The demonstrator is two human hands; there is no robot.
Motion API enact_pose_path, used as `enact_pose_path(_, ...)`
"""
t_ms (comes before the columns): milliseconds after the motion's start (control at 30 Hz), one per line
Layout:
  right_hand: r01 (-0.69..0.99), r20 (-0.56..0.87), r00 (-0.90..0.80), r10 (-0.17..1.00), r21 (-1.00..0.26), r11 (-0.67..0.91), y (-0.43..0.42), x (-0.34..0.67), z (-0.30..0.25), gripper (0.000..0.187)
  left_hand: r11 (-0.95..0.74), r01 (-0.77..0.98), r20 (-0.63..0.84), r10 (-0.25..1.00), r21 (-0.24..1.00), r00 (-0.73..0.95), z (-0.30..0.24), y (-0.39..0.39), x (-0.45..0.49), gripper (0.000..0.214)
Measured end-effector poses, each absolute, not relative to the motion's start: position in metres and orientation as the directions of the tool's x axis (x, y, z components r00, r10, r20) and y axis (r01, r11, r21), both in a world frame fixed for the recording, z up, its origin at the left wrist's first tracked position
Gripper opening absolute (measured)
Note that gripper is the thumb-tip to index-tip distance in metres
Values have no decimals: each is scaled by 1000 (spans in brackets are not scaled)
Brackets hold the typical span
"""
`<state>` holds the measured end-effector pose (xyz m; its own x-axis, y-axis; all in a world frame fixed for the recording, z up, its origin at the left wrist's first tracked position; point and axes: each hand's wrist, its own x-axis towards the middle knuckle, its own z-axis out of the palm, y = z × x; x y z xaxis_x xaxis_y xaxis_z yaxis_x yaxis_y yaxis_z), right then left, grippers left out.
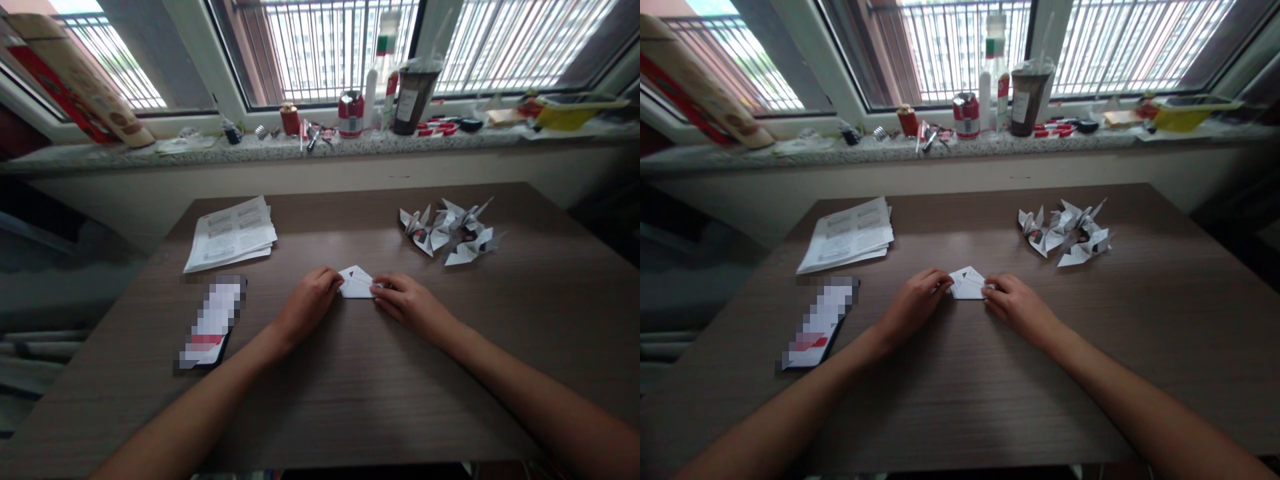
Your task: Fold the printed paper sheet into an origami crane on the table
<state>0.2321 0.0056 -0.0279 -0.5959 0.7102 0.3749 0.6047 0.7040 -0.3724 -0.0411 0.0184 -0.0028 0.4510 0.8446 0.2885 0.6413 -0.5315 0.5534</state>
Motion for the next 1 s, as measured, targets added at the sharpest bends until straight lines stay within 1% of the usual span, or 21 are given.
enact_pose_path(233, 593, 369, -579, 727, -421, 686, 0, 226, -26, 25, -521, 677, 283, 853, 519, 439, -10, 16, -36, 14)
enact_pose_path(433, 572, 355, -575, 737, -469, 673, -5, 219, -25, 24, -488, 721, 246, 872, 491, 422, -17, 12, -38, 21)
enact_pose_path(600, 547, 329, -567, 755, -535, 644, -8, 217, -23, 23, -488, 760, 226, 873, 429, 433, -10, 8, -36, 25)
enact_pose_path(667, 537, 328, -561, 760, -555, 635, -8, 216, -24, 23, -511, 753, 227, 860, 414, 458, -5, 6, -36, 24)
enact_pose_path(767, 522, 329, -548, 769, -584, 622, -9, 214, -25, 22, -601, 688, 252, 798, 406, 548, -2, 3, -37, 17)
enact_pose_path(900, 504, 334, -539, 773, -608, 614, -10, 212, -24, 22, -681, 656, 213, 729, 326, 650, -5, 0, -40, 37)
enact_pose_path(1000, 489, 330, -535, 777, -629, 604, -9, 212, -21, 21, -690, 664, 176, 720, 289, 671, -8, -1, -41, 41)
